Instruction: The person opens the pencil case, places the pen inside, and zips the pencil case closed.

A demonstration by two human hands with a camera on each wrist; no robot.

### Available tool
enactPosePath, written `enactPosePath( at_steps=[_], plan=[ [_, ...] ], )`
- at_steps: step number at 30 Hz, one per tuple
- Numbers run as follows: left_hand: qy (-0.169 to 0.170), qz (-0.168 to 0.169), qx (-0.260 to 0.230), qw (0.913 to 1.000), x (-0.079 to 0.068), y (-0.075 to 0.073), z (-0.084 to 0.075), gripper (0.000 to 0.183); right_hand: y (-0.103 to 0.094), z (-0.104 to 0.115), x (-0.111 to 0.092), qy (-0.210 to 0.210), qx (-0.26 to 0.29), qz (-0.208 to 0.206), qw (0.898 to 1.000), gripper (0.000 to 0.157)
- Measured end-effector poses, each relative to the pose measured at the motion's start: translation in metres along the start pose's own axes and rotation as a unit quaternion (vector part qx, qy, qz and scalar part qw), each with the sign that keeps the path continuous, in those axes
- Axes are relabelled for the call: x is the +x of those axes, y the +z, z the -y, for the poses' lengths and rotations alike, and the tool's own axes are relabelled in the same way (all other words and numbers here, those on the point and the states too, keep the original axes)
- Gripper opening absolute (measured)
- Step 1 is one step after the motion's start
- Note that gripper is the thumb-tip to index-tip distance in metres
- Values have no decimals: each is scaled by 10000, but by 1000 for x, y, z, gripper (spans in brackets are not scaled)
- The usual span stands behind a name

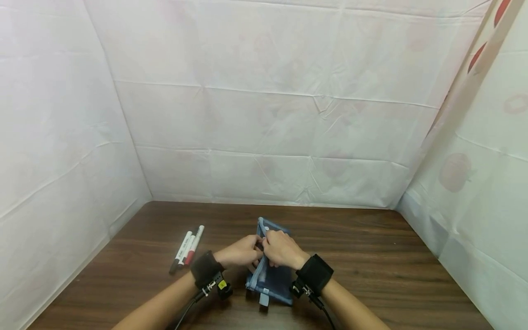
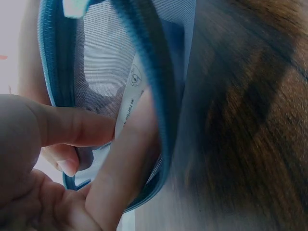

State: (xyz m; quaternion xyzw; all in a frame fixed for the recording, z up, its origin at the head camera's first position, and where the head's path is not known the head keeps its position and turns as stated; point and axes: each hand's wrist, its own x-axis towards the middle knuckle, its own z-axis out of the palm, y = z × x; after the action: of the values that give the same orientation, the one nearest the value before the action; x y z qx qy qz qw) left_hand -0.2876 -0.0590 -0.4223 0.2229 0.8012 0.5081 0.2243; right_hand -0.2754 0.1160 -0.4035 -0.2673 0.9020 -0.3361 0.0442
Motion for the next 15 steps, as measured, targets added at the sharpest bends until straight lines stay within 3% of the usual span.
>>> enactPosePath(
  at_steps=[7, 15],
  plan=[
    [59, -264, 194, 9994, 1, 3, -5, 22, -3, 4, -3, -37, -24, -23, 10000, 26],
    [140, -319, 283, 9990, 1, 5, -2, 22, -4, 4, -2, -1, -29, -127, 9999, 27]
  ],
)
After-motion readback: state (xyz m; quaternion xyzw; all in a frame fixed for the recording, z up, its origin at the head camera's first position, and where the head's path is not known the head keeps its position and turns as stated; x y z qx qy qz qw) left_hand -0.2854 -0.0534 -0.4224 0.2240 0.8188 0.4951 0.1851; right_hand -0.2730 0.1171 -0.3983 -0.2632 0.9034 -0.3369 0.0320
